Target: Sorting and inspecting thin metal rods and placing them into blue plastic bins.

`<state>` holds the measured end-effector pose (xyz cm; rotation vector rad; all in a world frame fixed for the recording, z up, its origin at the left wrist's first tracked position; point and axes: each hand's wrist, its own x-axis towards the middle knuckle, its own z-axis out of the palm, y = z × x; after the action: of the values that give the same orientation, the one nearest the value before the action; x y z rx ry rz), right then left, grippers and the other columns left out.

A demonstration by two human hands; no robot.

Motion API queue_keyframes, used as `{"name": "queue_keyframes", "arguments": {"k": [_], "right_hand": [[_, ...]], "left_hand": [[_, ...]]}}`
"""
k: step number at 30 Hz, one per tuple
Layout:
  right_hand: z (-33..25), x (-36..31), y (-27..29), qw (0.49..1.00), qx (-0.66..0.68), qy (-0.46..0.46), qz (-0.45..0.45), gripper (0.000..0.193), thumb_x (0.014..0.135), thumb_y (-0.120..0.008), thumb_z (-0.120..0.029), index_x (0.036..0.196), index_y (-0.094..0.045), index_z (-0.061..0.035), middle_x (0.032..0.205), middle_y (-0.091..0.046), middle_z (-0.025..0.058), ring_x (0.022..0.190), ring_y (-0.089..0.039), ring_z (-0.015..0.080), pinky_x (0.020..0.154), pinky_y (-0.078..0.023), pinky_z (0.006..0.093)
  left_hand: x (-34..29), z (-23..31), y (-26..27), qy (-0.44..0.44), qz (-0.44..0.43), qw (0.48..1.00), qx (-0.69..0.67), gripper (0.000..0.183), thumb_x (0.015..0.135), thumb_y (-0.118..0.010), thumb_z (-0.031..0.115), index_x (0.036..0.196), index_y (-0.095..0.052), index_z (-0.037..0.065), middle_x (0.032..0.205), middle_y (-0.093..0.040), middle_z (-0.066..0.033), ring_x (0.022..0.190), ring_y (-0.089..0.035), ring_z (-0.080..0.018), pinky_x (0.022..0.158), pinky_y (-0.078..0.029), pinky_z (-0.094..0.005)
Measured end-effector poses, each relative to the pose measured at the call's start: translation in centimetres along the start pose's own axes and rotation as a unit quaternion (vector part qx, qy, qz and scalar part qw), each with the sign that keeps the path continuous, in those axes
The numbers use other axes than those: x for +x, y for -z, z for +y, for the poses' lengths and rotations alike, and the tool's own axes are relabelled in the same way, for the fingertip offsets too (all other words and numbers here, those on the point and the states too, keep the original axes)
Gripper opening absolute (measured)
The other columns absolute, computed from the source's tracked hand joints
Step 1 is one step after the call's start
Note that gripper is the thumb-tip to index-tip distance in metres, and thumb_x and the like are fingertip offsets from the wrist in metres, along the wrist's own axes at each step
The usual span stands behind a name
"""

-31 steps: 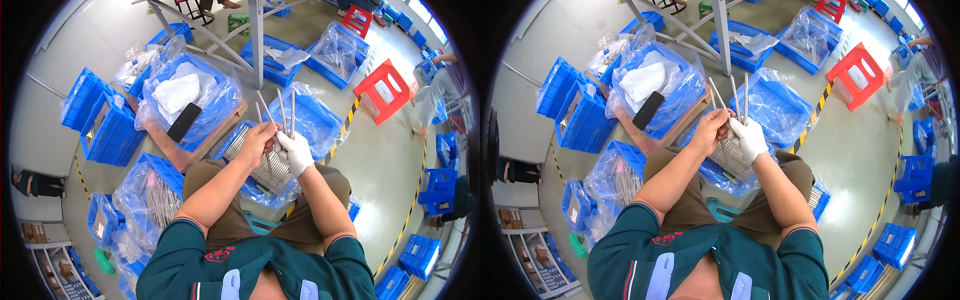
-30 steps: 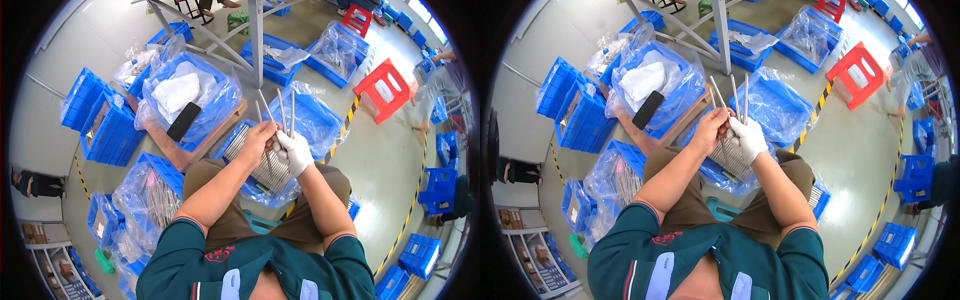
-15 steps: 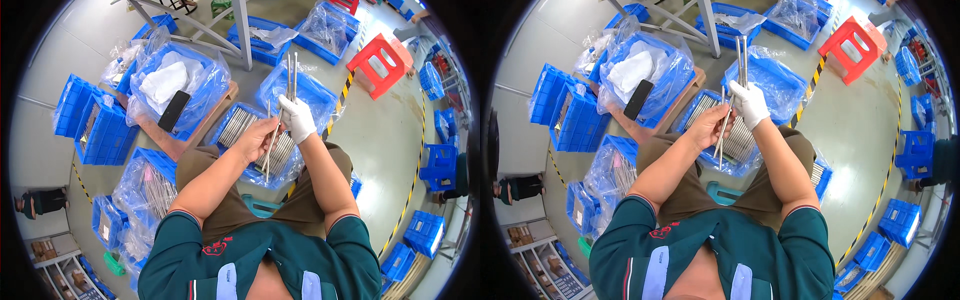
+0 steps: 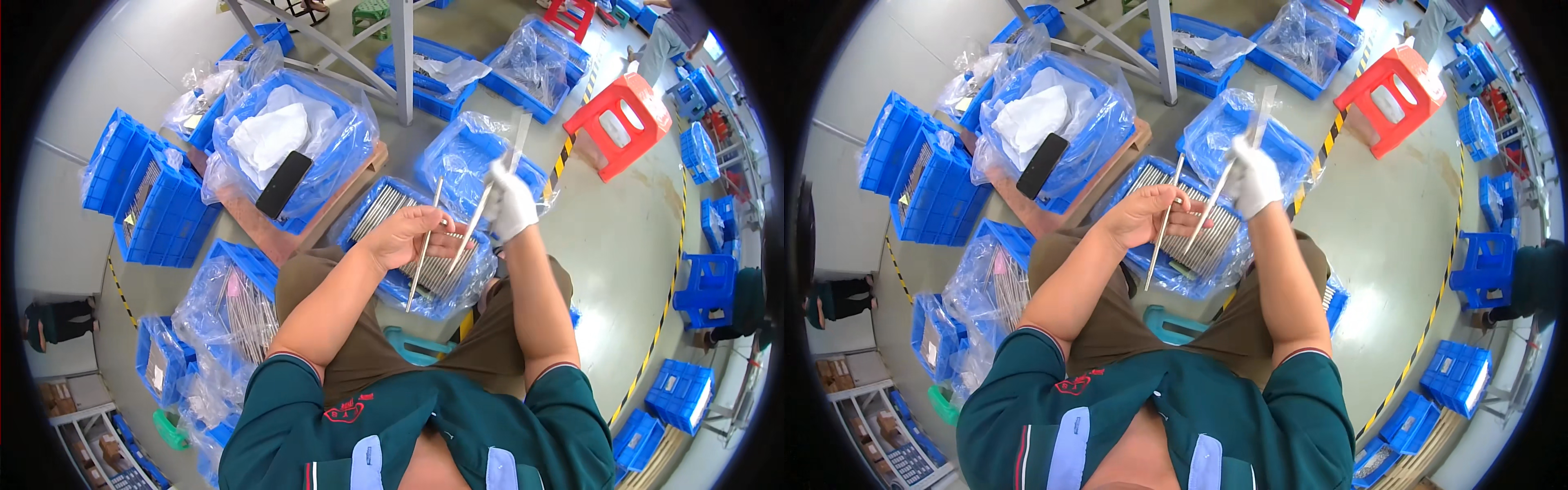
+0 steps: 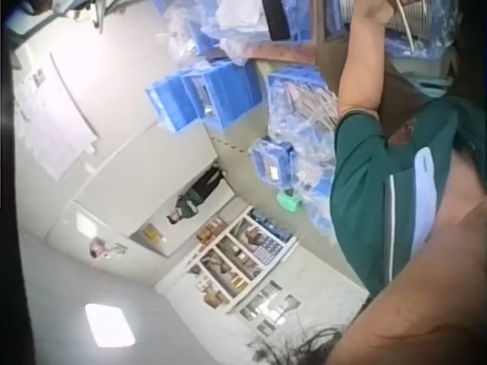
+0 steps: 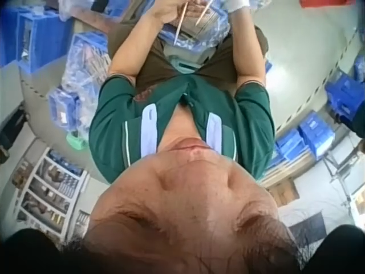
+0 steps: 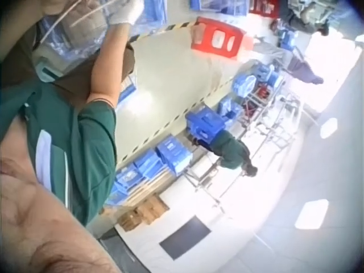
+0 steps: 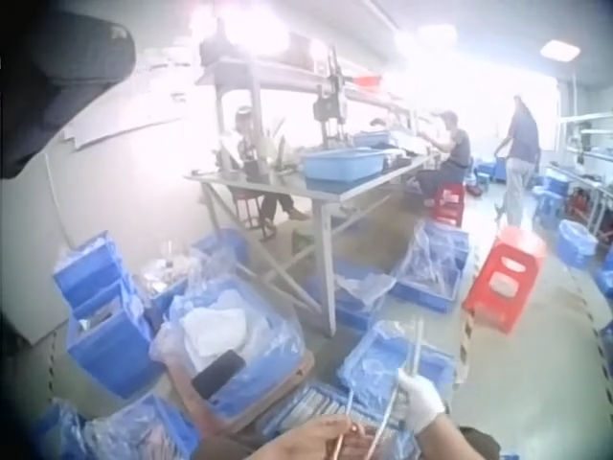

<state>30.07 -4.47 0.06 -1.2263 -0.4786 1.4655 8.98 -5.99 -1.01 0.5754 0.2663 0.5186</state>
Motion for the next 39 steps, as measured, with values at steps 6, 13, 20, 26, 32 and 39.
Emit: {"name": "queue_keyframes", "arguments": {"k": [6,13,20,26,32,39], "right_hand": [[2.9,-1.8,-3.0,0.967,-0.231,0.013,-0.106,0.029,0.083,-0.064,-0.030,0.073,-0.060,-0.0034,0.056,-0.052,0.0001,0.047,-0.046,0.0070,0.044,-0.035,0.0221],[2.1,-1.7,-3.4,0.916,-0.383,0.073,-0.093,0.039,0.088,-0.053,-0.039,0.077,-0.060,-0.0024,0.060,-0.058,0.0051,0.056,-0.056,0.0145,0.055,-0.043,0.0291],[2.5,-3.6,-2.3,0.940,-0.323,0.036,-0.100,0.034,0.088,-0.049,-0.031,0.083,-0.061,0.0002,0.057,-0.058,0.0057,0.049,-0.050,0.0125,0.052,-0.041,0.0256],[3.3,-3.7,-2.0,0.917,-0.381,0.023,-0.117,0.028,0.086,-0.052,-0.027,0.082,-0.060,0.0002,0.058,-0.057,0.0043,0.050,-0.049,0.0104,0.051,-0.039,0.0248],[3.5,-3.6,-2.1,0.916,-0.381,0.058,-0.117,0.024,0.085,-0.051,-0.022,0.083,-0.060,0.0006,0.062,-0.059,0.0061,0.057,-0.055,0.0131,0.057,-0.043,0.0264],[3.3,-3.5,-3.2,0.925,-0.356,0.094,-0.100,0.033,0.084,-0.051,-0.014,0.113,-0.057,0.0002,0.073,-0.062,0.0085,0.065,-0.059,0.0125,0.064,-0.047,0.0267]], "left_hand": [[0.3,-0.8,0.5,0.033,0.055,0.997,0.036,0.029,0.089,-0.056,0.029,0.097,-0.057,0.000,0.106,-0.059,-0.0159,0.089,-0.061,-0.0236,0.071,-0.052,-0.0339],[0.2,0.2,0.3,-0.015,0.069,0.997,0.032,0.030,0.088,-0.058,0.031,0.093,-0.056,0.002,0.078,-0.048,0.0000,0.059,-0.042,-0.0071,0.051,-0.037,-0.0208],[0.7,2.9,3.0,-0.246,0.284,0.924,-0.067,0.024,0.088,-0.060,0.027,0.089,-0.060,0.003,0.068,-0.050,0.0008,0.062,-0.050,-0.0117,0.061,-0.048,-0.0309],[1.1,3.2,2.3,-0.280,0.218,0.926,-0.130,0.025,0.085,-0.064,0.027,0.090,-0.059,0.003,0.068,-0.052,-0.0008,0.060,-0.048,-0.0125,0.061,-0.042,-0.0295],[1.9,3.0,2.4,-0.291,0.239,0.919,-0.120,0.027,0.086,-0.063,0.028,0.091,-0.060,0.001,0.061,-0.046,0.0017,0.058,-0.046,-0.0102,0.057,-0.039,-0.0270],[3.0,1.0,1.5,-0.240,0.234,0.939,-0.072,0.020,0.087,-0.061,0.021,0.089,-0.060,0.001,0.062,-0.045,0.0027,0.056,-0.044,-0.0079,0.054,-0.038,-0.0242]]}}
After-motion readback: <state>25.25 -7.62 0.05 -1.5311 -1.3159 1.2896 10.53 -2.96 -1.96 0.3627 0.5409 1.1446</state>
